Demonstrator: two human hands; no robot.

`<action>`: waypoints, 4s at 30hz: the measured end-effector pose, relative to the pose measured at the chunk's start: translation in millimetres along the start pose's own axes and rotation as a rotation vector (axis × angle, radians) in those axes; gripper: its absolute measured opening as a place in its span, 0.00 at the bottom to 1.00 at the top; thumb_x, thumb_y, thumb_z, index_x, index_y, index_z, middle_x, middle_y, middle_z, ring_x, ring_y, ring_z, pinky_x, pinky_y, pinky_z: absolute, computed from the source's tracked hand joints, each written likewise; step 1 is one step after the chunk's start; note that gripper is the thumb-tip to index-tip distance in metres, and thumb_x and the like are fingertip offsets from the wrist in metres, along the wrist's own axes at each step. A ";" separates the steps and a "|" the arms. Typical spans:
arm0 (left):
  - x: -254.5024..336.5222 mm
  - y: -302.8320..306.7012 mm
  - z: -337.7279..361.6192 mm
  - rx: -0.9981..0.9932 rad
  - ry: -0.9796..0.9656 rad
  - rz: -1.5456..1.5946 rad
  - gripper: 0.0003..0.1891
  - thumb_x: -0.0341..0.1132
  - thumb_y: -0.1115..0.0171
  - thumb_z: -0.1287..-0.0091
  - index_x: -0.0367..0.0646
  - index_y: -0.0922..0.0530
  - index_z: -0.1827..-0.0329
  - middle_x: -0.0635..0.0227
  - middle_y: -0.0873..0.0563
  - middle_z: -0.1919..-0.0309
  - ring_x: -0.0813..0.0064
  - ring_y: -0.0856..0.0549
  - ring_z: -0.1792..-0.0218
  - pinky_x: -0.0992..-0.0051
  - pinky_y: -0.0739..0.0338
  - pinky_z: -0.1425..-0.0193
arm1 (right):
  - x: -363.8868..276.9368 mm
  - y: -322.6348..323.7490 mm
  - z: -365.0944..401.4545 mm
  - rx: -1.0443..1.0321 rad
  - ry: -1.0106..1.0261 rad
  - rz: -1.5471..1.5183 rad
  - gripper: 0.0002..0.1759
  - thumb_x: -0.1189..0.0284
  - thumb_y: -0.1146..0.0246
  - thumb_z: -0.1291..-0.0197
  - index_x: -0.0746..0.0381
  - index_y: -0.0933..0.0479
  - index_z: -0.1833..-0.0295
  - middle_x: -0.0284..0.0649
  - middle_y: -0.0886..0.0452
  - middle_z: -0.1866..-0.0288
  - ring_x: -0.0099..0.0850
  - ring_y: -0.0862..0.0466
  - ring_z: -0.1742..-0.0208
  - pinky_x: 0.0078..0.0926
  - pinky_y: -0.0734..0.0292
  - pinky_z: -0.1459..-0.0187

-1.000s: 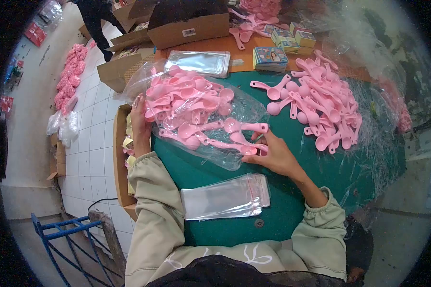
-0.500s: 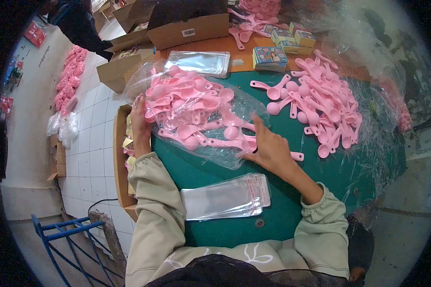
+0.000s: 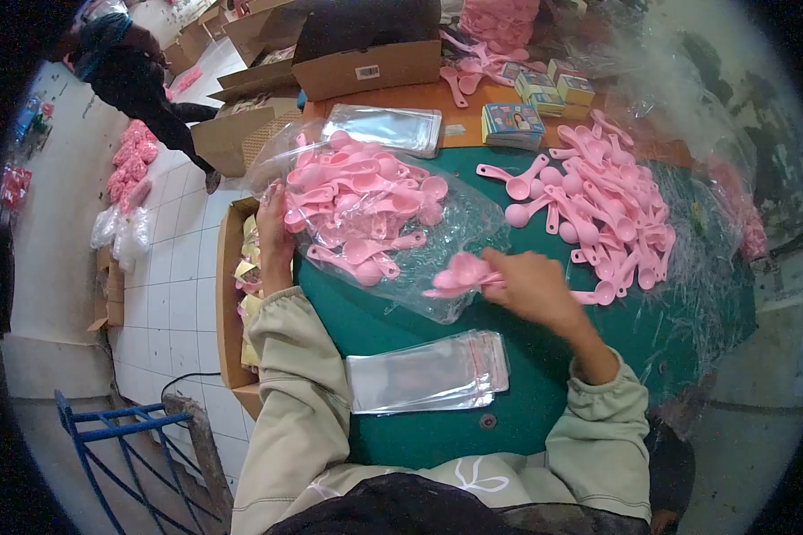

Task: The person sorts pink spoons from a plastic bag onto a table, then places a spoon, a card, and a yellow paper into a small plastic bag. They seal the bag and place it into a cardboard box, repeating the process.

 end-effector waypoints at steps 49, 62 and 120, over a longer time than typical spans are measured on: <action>4.3 -7.2 6.8 0.016 0.007 -0.035 0.20 0.32 0.45 0.33 0.35 0.33 0.40 0.62 0.25 0.48 0.75 0.23 0.52 0.76 0.26 0.49 | -106.4 22.9 -64.4 0.527 0.566 0.169 0.28 0.71 0.41 0.49 0.60 0.33 0.39 0.48 0.27 0.47 0.44 0.28 0.43 0.40 0.28 0.51; 1.8 -1.3 2.3 0.032 -0.008 -0.022 0.19 0.33 0.45 0.33 0.34 0.32 0.42 0.70 0.24 0.54 0.82 0.25 0.57 0.81 0.29 0.49 | -18.0 -9.0 0.5 0.139 0.029 -1.293 0.24 0.70 0.35 0.45 0.66 0.30 0.45 0.37 0.21 0.62 0.28 0.21 0.63 0.23 0.26 0.62; 4.6 -2.4 5.2 0.039 -0.009 -0.078 0.19 0.33 0.45 0.33 0.34 0.32 0.42 0.67 0.25 0.51 0.79 0.25 0.53 0.79 0.30 0.47 | 28.8 -22.0 43.3 0.167 -0.298 -1.609 0.20 0.74 0.41 0.40 0.70 0.34 0.44 0.45 0.20 0.55 0.34 0.16 0.58 0.26 0.17 0.63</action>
Point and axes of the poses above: each hand's wrist, its own z-axis away from the middle knuckle, its own y-axis out of the back of the hand, x = y × z, the point moved 9 cm from there along -z, towards the middle knuckle
